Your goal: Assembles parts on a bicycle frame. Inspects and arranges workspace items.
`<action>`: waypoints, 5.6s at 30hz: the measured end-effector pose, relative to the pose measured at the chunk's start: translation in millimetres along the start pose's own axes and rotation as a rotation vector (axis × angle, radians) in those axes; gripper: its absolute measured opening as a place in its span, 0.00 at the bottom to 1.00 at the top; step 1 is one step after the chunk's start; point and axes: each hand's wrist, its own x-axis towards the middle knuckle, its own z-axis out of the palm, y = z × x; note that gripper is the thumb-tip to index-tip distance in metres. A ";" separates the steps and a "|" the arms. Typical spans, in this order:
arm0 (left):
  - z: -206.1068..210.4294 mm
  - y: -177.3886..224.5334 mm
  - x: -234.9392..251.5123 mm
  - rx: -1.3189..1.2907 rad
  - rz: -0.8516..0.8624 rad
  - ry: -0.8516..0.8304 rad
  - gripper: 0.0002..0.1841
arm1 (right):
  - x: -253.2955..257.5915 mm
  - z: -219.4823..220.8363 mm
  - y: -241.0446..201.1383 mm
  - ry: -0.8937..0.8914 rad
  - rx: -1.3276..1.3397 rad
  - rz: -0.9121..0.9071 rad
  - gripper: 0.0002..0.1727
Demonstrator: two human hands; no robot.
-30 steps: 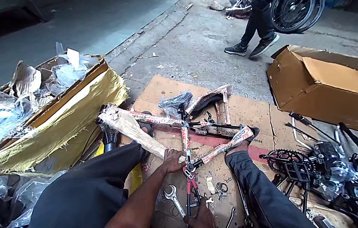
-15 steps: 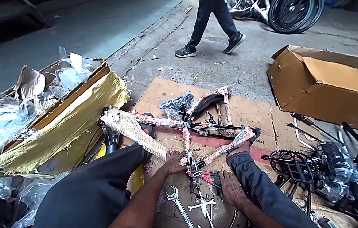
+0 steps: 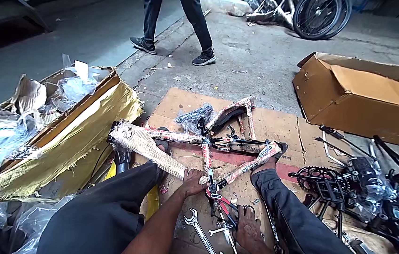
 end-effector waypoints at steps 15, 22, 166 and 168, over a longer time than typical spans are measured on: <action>4.1 -2.9 4.1 -0.025 0.007 0.023 0.27 | -9.4 -2.6 -3.5 -0.090 0.094 0.027 0.53; 16.9 33.1 -21.6 0.109 0.148 0.576 0.39 | -16.8 7.7 -0.4 -0.038 0.112 0.027 0.57; 119.0 154.6 7.1 0.311 0.354 -0.112 0.41 | 59.5 -56.3 50.7 -0.317 -0.175 -0.246 0.49; 116.7 138.0 -7.1 0.349 0.506 -0.163 0.33 | 28.6 -39.7 39.1 -0.311 -0.066 -0.168 0.45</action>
